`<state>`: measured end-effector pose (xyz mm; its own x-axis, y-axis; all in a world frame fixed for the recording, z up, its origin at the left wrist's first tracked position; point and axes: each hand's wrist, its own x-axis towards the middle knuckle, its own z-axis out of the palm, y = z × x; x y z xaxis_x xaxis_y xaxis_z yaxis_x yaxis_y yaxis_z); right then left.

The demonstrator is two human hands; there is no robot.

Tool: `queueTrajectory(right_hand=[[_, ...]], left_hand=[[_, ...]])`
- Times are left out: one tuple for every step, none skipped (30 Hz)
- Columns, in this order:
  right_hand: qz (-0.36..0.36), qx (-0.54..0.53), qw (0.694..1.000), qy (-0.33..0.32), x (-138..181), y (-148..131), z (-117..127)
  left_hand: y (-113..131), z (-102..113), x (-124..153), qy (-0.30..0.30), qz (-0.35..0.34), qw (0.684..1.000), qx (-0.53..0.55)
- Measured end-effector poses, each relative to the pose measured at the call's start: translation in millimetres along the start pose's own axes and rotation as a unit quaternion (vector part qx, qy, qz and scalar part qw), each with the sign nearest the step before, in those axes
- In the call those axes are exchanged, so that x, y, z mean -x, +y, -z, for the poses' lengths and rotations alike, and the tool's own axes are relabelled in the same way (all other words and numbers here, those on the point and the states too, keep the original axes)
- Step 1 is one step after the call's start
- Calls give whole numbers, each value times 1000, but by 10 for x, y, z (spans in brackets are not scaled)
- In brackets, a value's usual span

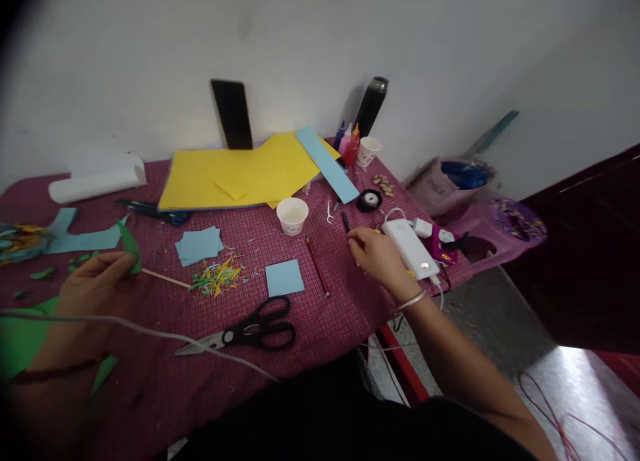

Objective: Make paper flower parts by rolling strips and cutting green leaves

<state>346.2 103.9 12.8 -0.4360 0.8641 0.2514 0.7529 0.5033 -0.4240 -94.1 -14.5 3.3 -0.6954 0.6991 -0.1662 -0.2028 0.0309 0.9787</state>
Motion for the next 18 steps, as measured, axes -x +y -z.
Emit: queueTrajectory(right_hand=[[0,-3,1000,-3,31,-3,6],[4,-10,1000,-10,59,-46,-1],[9,-19,1000,-15,85,-127,-17],[21,-35,999,-25,111,-245,-41],[38,-54,997,-42,137,-391,-71],[63,-79,993,-62,163,-556,-107],[111,-123,980,-107,190,-729,-148],[157,-143,963,-163,218,-897,-196],[205,-141,944,-216,245,-1050,-250],[244,-116,930,-248,270,-1179,-309],[270,-81,922,-265,291,-1278,-373],[287,-44,916,-275,307,-1348,-437],[298,-10,912,-280,317,-1391,-498],[306,16,909,-281,320,-1413,-551],[312,34,906,-283,318,-1420,-593],[315,43,904,-285,312,-1419,-621],[315,43,903,-288,302,-1413,-636],[310,34,904,-292,290,-1405,-637]], left_hand=[[22,-19,18,1,1,1000,-11],[43,-40,38,3,3,1000,-19],[63,-64,60,6,3,1000,-21],[81,-90,85,9,5,1000,-18],[96,-122,114,10,8,1000,-16],[108,-157,146,10,12,1000,-14],[116,-196,183,8,15,1000,-12],[121,-238,224,-1,22,1000,-9],[121,-279,267,-12,29,999,-4],[119,-318,309,-25,37,999,3],[114,-352,351,-43,47,998,8],[107,-379,389,-58,53,997,11],[100,-400,423,-72,59,996,11],[94,-412,453,-83,62,995,9],[89,-419,479,-90,63,994,6],[87,-419,501,-98,65,993,4],[87,-415,520,-105,67,992,3],[91,-408,535,-109,68,992,5]])
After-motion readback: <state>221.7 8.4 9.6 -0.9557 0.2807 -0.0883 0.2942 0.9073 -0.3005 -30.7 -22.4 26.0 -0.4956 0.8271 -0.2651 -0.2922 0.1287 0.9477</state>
